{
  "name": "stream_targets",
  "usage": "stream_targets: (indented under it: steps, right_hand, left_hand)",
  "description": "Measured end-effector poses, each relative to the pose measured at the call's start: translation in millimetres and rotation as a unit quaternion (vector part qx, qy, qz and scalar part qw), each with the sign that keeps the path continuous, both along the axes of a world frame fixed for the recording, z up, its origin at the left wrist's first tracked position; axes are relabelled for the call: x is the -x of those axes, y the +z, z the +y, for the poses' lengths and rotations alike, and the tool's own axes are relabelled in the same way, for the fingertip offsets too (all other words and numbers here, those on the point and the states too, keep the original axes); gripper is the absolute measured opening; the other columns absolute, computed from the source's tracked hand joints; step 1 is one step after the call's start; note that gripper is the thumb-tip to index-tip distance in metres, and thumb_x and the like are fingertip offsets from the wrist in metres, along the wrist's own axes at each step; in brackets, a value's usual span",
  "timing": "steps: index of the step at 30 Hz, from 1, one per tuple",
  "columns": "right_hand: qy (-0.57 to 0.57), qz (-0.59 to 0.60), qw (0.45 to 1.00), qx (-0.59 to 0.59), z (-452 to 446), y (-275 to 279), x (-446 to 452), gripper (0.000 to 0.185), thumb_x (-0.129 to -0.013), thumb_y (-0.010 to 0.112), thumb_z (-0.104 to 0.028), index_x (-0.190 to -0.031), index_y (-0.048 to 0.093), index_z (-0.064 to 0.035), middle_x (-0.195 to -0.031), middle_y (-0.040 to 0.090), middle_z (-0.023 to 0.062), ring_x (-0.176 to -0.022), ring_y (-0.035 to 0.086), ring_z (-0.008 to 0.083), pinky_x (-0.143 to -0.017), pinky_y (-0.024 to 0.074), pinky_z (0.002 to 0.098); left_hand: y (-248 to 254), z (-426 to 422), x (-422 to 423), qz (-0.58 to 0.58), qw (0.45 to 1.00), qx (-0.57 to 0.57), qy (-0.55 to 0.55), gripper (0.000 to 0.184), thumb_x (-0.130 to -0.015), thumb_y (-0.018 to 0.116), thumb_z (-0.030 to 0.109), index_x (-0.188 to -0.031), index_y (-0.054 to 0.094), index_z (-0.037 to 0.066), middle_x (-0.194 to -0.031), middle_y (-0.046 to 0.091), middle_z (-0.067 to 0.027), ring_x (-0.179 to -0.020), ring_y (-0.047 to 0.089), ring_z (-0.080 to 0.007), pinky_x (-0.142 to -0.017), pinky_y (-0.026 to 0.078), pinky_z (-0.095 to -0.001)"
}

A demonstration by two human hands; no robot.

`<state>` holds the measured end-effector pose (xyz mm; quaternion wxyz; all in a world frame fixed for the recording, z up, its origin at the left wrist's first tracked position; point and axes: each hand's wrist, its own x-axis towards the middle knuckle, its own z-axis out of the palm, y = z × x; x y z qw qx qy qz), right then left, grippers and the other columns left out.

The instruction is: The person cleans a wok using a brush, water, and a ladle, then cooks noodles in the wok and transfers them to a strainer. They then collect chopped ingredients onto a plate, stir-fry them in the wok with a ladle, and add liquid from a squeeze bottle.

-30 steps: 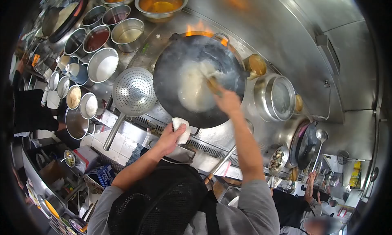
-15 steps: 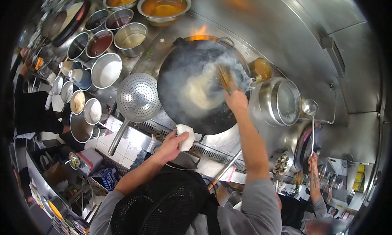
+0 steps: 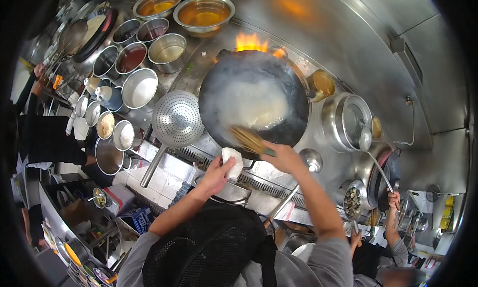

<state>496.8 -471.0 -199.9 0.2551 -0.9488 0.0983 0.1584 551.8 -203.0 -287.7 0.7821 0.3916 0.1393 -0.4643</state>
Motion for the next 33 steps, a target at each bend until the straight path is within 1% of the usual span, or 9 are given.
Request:
stream_targets:
  steps: [3, 5, 7, 11, 16, 20, 24, 27, 33]
  right_hand:
    - [-0.022, 0.123, 0.967, 0.223, -56, 29, 13, 0.063, -0.094, 0.070, -0.043, -0.152, 0.050, -0.0288, -0.117, 0.071, 0.0235, -0.100, 0.072, 0.0435, -0.090, 0.0570, 0.0528]
    - [-0.079, 0.090, 0.954, 0.277, -84, 17, -13, 0.064, -0.097, 0.067, -0.039, -0.156, 0.043, -0.0301, -0.120, 0.069, 0.0229, -0.103, 0.071, 0.0444, -0.089, 0.0569, 0.0536]
    - [-0.130, -0.002, 0.952, 0.276, -86, -24, -60, 0.062, -0.093, 0.072, -0.039, -0.151, 0.052, -0.0283, -0.114, 0.071, 0.0252, -0.102, 0.070, 0.0456, -0.090, 0.0564, 0.0551]
    - [-0.210, -0.092, 0.972, 0.060, -27, -83, -140, 0.067, -0.093, 0.071, -0.044, -0.152, 0.053, -0.0156, -0.116, 0.072, 0.0282, -0.107, 0.071, 0.0424, -0.093, 0.0561, 0.0512]
    - [-0.214, -0.092, 0.968, -0.089, 56, -66, -113, 0.066, -0.093, 0.071, -0.040, -0.149, 0.056, -0.0075, -0.122, 0.069, 0.0319, -0.116, 0.066, 0.0461, -0.101, 0.0522, 0.0492]
    - [-0.075, -0.030, 0.991, -0.106, 41, -26, -43, 0.064, -0.092, 0.073, -0.042, -0.149, 0.058, -0.0170, -0.124, 0.070, 0.0277, -0.116, 0.066, 0.0459, -0.102, 0.0519, 0.0486]
    - [0.004, 0.103, 0.990, 0.093, -38, 29, 5, 0.061, -0.092, 0.072, -0.043, -0.148, 0.059, -0.0222, -0.117, 0.073, 0.0253, -0.109, 0.070, 0.0432, -0.097, 0.0551, 0.0509]
    - [-0.049, 0.068, 0.976, 0.202, -64, 16, -29, 0.062, -0.094, 0.071, -0.040, -0.150, 0.054, -0.0212, -0.108, 0.073, 0.0254, -0.103, 0.072, 0.0421, -0.091, 0.0574, 0.0519]
    - [-0.081, 0.041, 0.977, 0.194, 55, -32, -54, 0.069, -0.095, 0.070, -0.035, -0.154, 0.039, -0.0178, -0.111, 0.069, 0.0232, -0.097, 0.072, 0.0468, -0.081, 0.0595, 0.0567]
  left_hand:
    - [2, -1, 0, 0.015, 1.000, 0.013, 0.006, 0.054, -0.101, 0.073, 0.023, -0.140, 0.047, -0.005, -0.128, 0.065, -0.0132, -0.113, 0.066, -0.0202, -0.098, 0.054, -0.0366]
    - [-3, -2, -2, 0.014, 1.000, 0.015, 0.001, 0.050, -0.102, 0.071, 0.022, -0.140, 0.049, -0.002, -0.129, 0.065, -0.0117, -0.115, 0.066, -0.0205, -0.099, 0.055, -0.0376]
    - [-7, 0, -1, 0.015, 1.000, 0.015, -0.005, 0.046, -0.103, 0.069, 0.021, -0.140, 0.052, 0.000, -0.129, 0.066, -0.0102, -0.116, 0.066, -0.0208, -0.099, 0.055, -0.0385]
    - [-3, -2, -3, 0.017, 1.000, 0.019, 0.006, 0.046, -0.103, 0.070, 0.021, -0.139, 0.052, -0.002, -0.128, 0.066, -0.0103, -0.114, 0.067, -0.0204, -0.098, 0.055, -0.0378]
    - [0, -1, -2, -0.010, 1.000, -0.009, -0.002, 0.048, -0.103, 0.069, 0.022, -0.140, 0.051, -0.003, -0.126, 0.066, -0.0102, -0.112, 0.067, -0.0201, -0.097, 0.056, -0.0373]
    - [12, 5, -2, -0.017, 1.000, -0.014, -0.017, 0.055, -0.102, 0.072, 0.027, -0.139, 0.046, -0.005, -0.125, 0.065, -0.0123, -0.110, 0.067, -0.0217, -0.092, 0.058, -0.0376]
    - [6, 3, 1, -0.003, 0.998, -0.049, -0.028, 0.049, -0.104, 0.069, 0.025, -0.136, 0.048, -0.006, -0.123, 0.065, -0.0122, -0.107, 0.068, -0.0221, -0.090, 0.059, -0.0392]
    - [-5, 0, 4, -0.020, 0.999, -0.012, -0.030, 0.060, -0.100, 0.074, 0.032, -0.140, 0.046, -0.003, -0.123, 0.064, -0.0103, -0.105, 0.067, -0.0184, -0.082, 0.057, -0.0337]
    - [-6, -7, 3, -0.005, 1.000, -0.006, -0.006, 0.060, -0.101, 0.073, 0.029, -0.141, 0.044, -0.005, -0.125, 0.064, -0.0134, -0.107, 0.066, -0.0207, -0.090, 0.058, -0.0360]
